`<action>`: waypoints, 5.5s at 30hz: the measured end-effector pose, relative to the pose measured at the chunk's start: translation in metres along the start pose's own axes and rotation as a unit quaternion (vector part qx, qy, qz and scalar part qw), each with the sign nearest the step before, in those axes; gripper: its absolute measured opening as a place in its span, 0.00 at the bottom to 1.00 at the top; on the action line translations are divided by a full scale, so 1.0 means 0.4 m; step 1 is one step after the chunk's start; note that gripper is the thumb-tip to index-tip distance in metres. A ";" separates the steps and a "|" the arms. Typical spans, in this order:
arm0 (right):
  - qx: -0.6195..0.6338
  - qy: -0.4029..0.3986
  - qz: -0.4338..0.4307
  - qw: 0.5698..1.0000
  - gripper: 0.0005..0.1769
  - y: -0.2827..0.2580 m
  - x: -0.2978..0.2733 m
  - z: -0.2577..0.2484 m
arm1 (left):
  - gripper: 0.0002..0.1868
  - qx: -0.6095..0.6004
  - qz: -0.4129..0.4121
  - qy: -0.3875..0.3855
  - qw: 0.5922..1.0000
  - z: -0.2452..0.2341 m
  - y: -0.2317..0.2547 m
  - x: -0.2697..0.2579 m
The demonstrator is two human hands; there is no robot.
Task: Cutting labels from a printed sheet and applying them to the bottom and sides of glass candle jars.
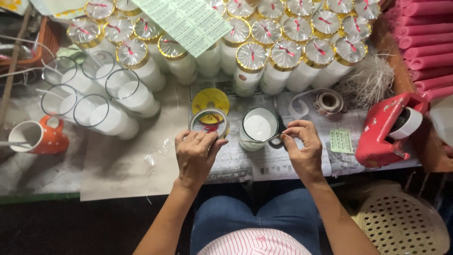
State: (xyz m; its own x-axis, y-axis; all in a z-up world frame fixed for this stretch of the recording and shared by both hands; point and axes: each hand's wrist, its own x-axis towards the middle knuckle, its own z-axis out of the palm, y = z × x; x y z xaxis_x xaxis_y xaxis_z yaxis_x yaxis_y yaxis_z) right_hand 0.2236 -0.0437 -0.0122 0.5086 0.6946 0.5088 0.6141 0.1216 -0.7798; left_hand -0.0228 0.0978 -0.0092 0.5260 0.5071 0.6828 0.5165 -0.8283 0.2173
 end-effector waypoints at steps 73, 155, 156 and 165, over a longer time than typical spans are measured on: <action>-0.028 0.057 0.036 0.997 0.63 -0.008 -0.077 0.203 | 0.16 -0.051 -0.001 0.062 0.997 0.075 0.100 -0.007; 0.164 -0.411 0.145 0.885 0.61 0.024 0.153 0.037 | 0.10 -0.099 -0.084 0.041 0.991 0.067 0.077 -0.002; 0.163 -0.412 0.144 0.885 0.61 0.038 0.129 0.038 | 0.10 -0.100 -0.084 0.042 0.991 0.070 0.079 -0.002; 0.095 -0.040 0.125 0.987 0.73 -0.062 -0.104 0.181 | 0.09 -0.112 -0.056 0.052 0.991 0.075 0.072 0.004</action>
State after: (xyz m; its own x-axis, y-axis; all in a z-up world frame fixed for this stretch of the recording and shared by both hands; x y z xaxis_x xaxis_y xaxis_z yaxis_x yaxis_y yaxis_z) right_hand 0.1435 -0.0243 -0.0404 0.5767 0.7720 0.2674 0.3468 0.0650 -0.9357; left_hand 0.0134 0.0819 -0.0228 0.3954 0.5806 0.7117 0.3981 -0.8066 0.4369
